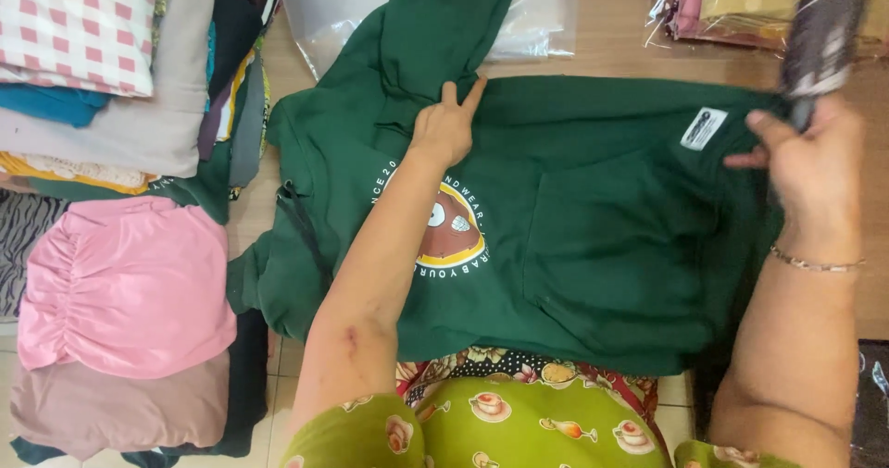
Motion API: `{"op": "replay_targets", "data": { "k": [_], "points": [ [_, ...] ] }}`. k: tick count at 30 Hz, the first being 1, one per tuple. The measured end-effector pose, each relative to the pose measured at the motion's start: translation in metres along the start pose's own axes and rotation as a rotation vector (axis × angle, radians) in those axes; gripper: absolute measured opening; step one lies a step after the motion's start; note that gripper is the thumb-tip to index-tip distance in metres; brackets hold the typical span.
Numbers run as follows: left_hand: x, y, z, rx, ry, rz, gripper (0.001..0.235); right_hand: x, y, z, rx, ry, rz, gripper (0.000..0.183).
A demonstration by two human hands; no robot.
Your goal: The person uses a lint roller to clean a green hoodie laid out on a table. They roll the tool over the front, back, and sleeves of the garment, then fold the hoodie neatly.
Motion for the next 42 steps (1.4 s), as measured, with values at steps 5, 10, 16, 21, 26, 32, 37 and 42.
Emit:
{"op": "replay_targets", "data": {
  "k": [5, 10, 16, 21, 26, 32, 37, 42],
  "points": [
    [-0.008, 0.009, -0.022, 0.183, 0.001, 0.236, 0.030, -0.024, 0.006, -0.032, 0.002, -0.168, 0.052, 0.020],
    [0.012, -0.048, -0.033, 0.309, -0.066, 0.497, 0.011, -0.081, 0.008, -0.020, 0.128, -0.432, 0.115, 0.024],
    [0.002, -0.093, -0.048, 0.489, -0.097, 0.955, 0.009, -0.134, 0.048, -0.040, 0.351, -0.428, 0.194, 0.017],
    [0.001, -0.054, -0.036, 0.410, -0.108, 0.512, 0.066, -0.101, 0.095, -0.072, 0.594, -0.751, 0.083, 0.029],
    [0.073, -0.032, 0.028, 0.026, -0.023, 0.426, 0.063, 0.023, 0.115, -0.086, 0.699, -0.556, -0.064, 0.030],
    [0.138, 0.004, 0.034, -0.053, 0.118, 0.393, 0.073, 0.073, 0.049, 0.000, 1.017, -0.346, 0.159, 0.038],
    [0.148, 0.020, 0.020, -0.139, 0.141, 0.369, 0.075, 0.071, 0.023, 0.043, 1.074, -0.251, 0.200, 0.052],
    [0.145, 0.024, 0.015, -0.031, 0.100, 0.221, 0.072, 0.050, 0.010, 0.088, 1.183, -0.106, 0.192, 0.035]
  ]
}}
Point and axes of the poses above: each hand's wrist, its own x-axis away from the middle knuckle, its own y-axis out of the palm, z = x × y, the point moved 4 cm from there along -x, towards the middle knuckle, and after that the axes turned 2 degrees about y, right-handed, at the moved point
